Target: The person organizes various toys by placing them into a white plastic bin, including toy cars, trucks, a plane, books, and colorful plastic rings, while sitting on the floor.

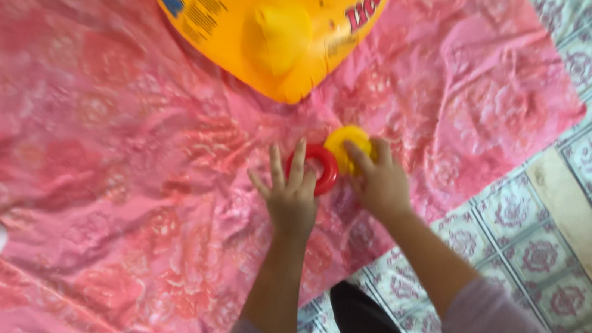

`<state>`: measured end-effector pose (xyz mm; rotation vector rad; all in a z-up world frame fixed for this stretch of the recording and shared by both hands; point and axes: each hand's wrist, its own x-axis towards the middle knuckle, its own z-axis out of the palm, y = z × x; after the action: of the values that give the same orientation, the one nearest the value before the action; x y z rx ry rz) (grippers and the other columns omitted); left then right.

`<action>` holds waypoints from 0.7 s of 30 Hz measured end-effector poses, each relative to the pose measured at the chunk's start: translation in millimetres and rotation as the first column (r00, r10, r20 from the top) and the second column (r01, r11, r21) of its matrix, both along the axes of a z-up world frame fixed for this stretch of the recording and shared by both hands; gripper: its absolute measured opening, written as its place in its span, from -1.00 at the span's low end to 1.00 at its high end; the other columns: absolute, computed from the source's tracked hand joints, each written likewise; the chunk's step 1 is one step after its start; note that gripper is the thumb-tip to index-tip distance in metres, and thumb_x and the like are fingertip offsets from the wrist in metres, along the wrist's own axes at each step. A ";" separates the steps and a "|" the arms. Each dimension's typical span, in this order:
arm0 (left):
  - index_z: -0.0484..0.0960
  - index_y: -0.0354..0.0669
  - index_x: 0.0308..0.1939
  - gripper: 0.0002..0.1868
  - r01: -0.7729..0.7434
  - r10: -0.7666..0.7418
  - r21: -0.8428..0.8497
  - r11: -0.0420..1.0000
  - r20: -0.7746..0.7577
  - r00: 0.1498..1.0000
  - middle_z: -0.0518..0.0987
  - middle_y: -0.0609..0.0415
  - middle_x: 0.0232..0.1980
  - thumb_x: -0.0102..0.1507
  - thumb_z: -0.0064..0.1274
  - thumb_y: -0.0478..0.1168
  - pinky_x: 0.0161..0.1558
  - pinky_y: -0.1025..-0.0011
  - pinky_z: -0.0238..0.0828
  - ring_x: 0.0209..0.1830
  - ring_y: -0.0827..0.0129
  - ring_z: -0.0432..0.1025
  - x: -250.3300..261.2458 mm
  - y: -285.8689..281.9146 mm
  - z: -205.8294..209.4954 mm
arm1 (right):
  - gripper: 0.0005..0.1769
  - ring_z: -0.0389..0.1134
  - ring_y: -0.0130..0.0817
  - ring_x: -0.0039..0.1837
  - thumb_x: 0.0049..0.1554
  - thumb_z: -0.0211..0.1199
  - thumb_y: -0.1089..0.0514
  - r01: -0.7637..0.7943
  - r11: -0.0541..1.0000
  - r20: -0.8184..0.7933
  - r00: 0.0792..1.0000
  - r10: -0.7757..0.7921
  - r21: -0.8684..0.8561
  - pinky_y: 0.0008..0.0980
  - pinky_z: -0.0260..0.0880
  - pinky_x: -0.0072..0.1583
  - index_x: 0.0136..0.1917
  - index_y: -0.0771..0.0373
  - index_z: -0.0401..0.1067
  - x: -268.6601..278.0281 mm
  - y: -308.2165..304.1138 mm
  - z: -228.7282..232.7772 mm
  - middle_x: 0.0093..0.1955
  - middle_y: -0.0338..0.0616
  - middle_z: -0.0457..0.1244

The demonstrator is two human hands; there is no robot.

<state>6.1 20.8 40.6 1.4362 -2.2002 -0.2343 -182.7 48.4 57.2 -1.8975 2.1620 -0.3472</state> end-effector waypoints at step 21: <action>0.66 -0.10 -0.30 -0.69 -0.365 0.371 0.067 0.928 -0.098 0.924 0.31 0.07 0.44 -0.06 0.40 -0.19 0.34 -0.65 -0.44 0.57 -0.11 -0.06 209.0 83.7 226.5 | -0.12 0.33 -0.06 0.22 0.00 0.42 -0.06 -0.130 0.954 0.399 0.887 0.234 -0.270 -0.20 0.38 0.16 0.52 0.02 0.16 210.4 51.3 194.1 0.28 0.05 0.23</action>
<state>215.1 104.5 267.1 1.7855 -1.8055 -0.2282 27.8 99.7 251.3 -1.9005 1.6981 -0.9243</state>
